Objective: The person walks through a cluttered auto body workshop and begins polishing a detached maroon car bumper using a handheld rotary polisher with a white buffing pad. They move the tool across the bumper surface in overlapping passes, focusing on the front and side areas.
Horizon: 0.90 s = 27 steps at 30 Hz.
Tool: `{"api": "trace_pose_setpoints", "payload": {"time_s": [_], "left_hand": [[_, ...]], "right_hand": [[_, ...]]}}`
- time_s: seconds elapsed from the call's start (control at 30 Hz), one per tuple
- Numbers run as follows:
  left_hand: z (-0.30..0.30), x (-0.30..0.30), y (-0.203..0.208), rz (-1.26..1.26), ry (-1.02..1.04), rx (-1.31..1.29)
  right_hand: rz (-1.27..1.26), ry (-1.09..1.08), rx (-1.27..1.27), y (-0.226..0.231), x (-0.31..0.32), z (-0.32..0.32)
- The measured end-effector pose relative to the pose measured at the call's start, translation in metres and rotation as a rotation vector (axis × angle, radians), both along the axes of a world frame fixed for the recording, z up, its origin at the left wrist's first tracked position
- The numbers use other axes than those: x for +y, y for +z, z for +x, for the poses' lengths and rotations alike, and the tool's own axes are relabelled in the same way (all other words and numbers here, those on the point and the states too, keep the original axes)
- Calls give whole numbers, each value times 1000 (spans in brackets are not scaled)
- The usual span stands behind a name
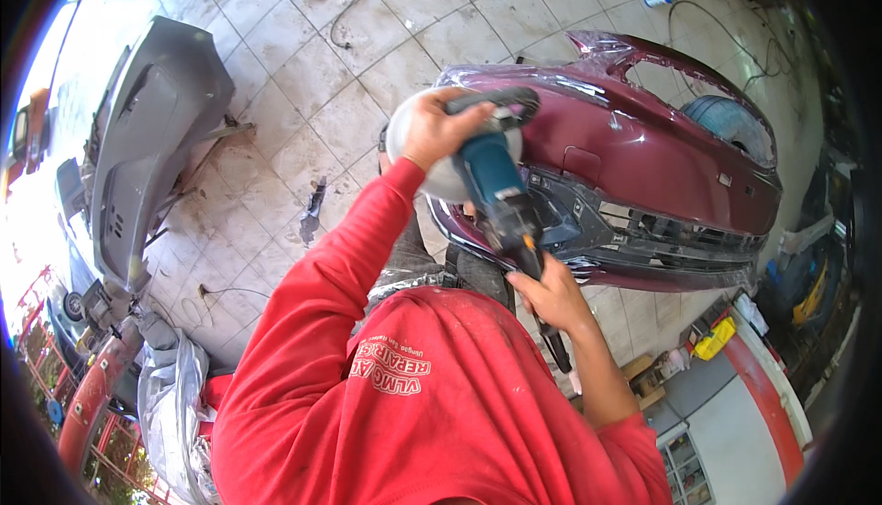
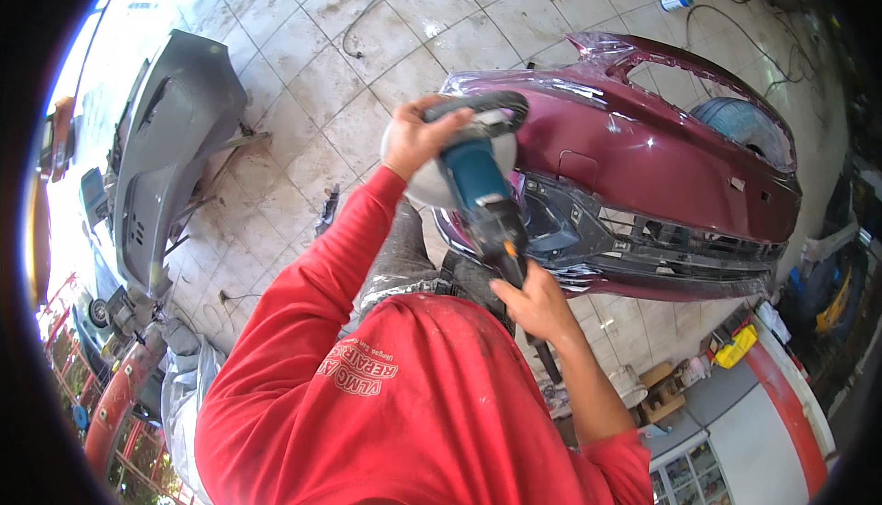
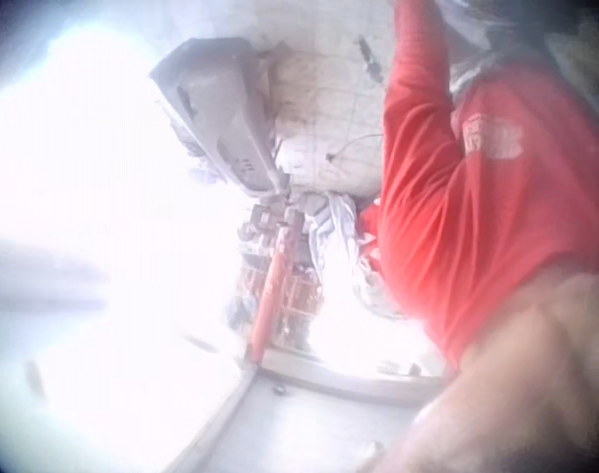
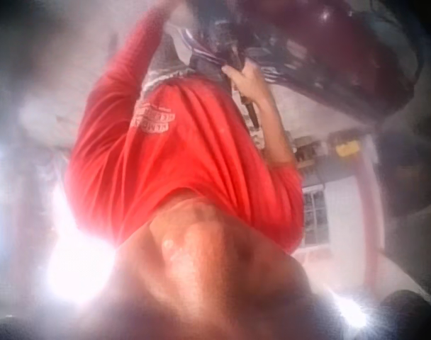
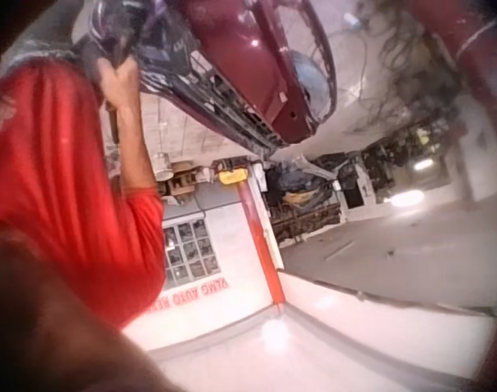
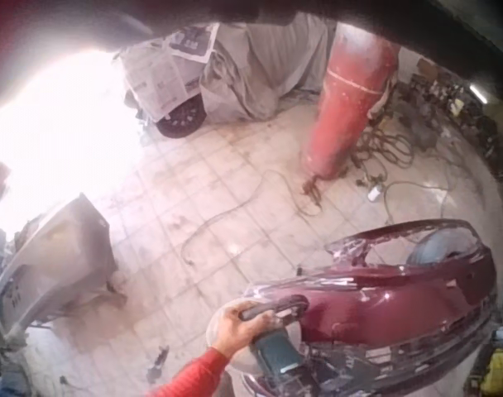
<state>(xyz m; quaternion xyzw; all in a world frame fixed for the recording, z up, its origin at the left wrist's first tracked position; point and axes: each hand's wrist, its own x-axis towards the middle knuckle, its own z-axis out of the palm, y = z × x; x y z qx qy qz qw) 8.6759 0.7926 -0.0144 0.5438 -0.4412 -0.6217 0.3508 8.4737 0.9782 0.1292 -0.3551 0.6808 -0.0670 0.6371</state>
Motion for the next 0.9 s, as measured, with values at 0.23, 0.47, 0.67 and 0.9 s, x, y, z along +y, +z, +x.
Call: {"api": "trace_pose_setpoints", "payload": {"time_s": [0.23, 0.47, 0.67, 0.9], "left_hand": [[77, -54, -95, 56, 115, -103], [66, -49, -82, 102, 121, -63], [-12, -3, 3, 131, 179, 296], [-58, 22, 37, 1, -11, 217]], "right_hand": [[195, 16, -125, -62, -91, 62], [240, 71, -58, -46, -102, 44], [172, 141, 222, 41, -55, -13], [405, -207, 110, 70, -8, -37]]}}
